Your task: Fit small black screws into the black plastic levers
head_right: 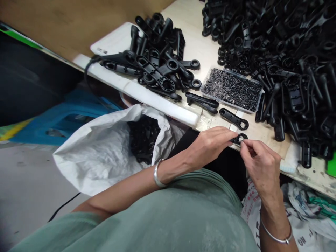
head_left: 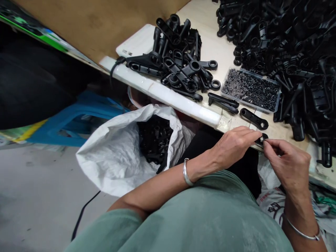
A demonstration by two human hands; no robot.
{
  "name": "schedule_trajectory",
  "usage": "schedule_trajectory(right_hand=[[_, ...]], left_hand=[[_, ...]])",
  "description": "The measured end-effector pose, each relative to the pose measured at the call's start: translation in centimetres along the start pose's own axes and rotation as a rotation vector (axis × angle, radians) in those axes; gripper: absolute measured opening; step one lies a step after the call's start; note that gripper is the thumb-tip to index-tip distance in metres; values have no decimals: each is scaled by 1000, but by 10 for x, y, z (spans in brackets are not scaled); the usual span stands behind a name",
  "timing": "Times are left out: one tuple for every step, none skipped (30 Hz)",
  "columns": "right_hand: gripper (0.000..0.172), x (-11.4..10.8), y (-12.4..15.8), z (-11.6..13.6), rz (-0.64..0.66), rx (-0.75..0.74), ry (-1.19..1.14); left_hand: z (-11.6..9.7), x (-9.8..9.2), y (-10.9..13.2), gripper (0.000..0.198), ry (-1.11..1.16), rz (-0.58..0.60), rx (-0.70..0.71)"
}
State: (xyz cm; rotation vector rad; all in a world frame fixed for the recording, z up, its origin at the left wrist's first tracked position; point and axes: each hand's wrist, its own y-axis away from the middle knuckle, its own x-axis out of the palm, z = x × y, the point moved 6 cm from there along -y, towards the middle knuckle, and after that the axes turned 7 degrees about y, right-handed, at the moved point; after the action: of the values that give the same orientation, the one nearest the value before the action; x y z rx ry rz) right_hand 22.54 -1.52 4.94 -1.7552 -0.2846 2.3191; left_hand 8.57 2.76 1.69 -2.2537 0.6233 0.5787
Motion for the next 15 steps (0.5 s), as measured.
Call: schedule_trajectory(right_hand=[[20,0,0,3,-5,-32,20],[20,-1,-1,5,-7,-60,38],[21,-1,-1,7,-5,-82,58],[21,0,-1,8,-3,-102,78],[21,0,-1,9,-2,-118,100],[22,0,-1,10,-2,-132,122],[22,1,-1,12,0,-146,143],[22,2,-1,14,0,-166,161],[23,3,0,16,7,-185,182],[23,4,0,19,18,-203,204],[23,5,1,21,33,-218,229],[24,5,1,24,49,-229,254],[25,6,1,26,68,-234,278],[27,6,1,27,86,-229,293],[28,5,-1,26,102,-218,290]], left_hand=[[1,0,0,15,3,9,-8],[1,1,0,15,8,18,-14],[2,1,0,15,12,25,-21],[2,1,0,16,18,29,-28],[2,1,0,16,23,29,-35],[2,1,0,17,29,26,-37],[2,1,0,17,34,24,-38],[2,1,-1,18,38,22,-36],[2,1,-1,18,42,21,-34],[2,1,-1,17,46,19,-30],[2,2,-1,16,51,16,-23],[1,2,-1,15,57,9,-15],[1,2,-1,15,63,2,-10],[1,1,-1,15,68,-7,-7],[1,1,-1,15,72,-11,-8]])
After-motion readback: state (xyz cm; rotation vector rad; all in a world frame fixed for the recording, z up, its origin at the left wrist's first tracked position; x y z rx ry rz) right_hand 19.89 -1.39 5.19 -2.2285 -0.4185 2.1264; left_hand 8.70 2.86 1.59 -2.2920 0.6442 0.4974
